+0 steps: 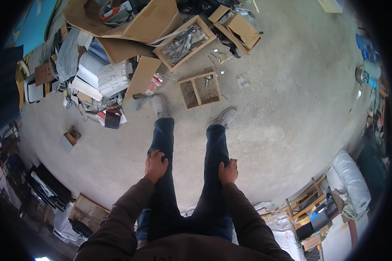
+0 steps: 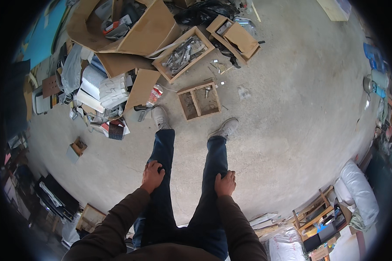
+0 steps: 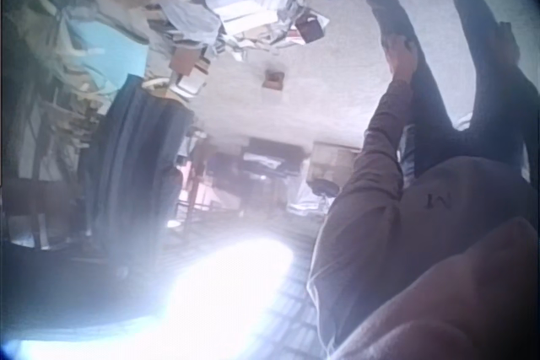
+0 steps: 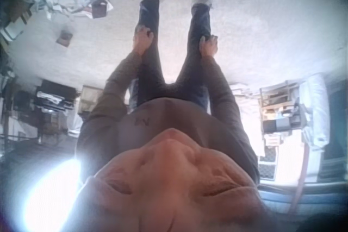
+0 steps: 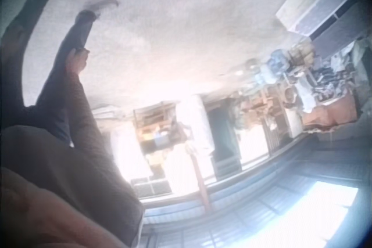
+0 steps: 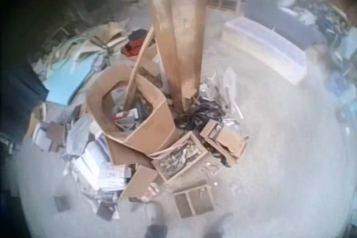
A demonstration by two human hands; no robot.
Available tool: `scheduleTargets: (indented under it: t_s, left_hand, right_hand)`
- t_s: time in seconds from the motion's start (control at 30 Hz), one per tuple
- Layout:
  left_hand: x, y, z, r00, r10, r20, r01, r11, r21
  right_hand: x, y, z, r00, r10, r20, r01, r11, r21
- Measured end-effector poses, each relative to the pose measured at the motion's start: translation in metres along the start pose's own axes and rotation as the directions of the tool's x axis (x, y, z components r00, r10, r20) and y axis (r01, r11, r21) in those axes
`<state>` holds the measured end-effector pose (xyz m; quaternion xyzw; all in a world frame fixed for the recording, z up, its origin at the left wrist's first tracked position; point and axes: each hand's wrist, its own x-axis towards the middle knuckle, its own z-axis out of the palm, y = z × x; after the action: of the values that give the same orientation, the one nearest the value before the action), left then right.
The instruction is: The person searches through a cluttered workshop, retrieves a plastic bag of screws, and then uses a cordless drill to fasten screws into a gray upholstered seat cushion. The person also puts on a green glove before beginning the fastening.
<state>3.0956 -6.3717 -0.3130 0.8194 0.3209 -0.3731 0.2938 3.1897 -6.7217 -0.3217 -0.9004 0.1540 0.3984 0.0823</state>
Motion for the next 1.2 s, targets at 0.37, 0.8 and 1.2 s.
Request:
scheduleTargets:
  t_s: [0.37, 0.8, 1.2]
  left_hand:
    - [0.004, 0.004, -0.002, 0.999, 0.031, -0.026, -0.031, 0.999, 0.014]
    - [0.000, 0.001, -0.007, 0.998, 0.023, -0.066, -0.028, 0.997, -0.072]
    - [0.000, -0.020, -0.014, 0.991, 0.061, -0.117, -0.081, 0.982, -0.172]
  right_hand:
    - [0.005, 0.005, 0.000, 1.000, -0.027, 0.000, 0.027, 0.998, 0.052]
    - [0.006, -0.002, 0.001, 0.999, -0.023, 0.044, 0.024, 1.000, -0.017]
    - [0.002, -0.012, 0.002, 1.000, -0.023, 0.013, 0.023, 0.998, -0.057]
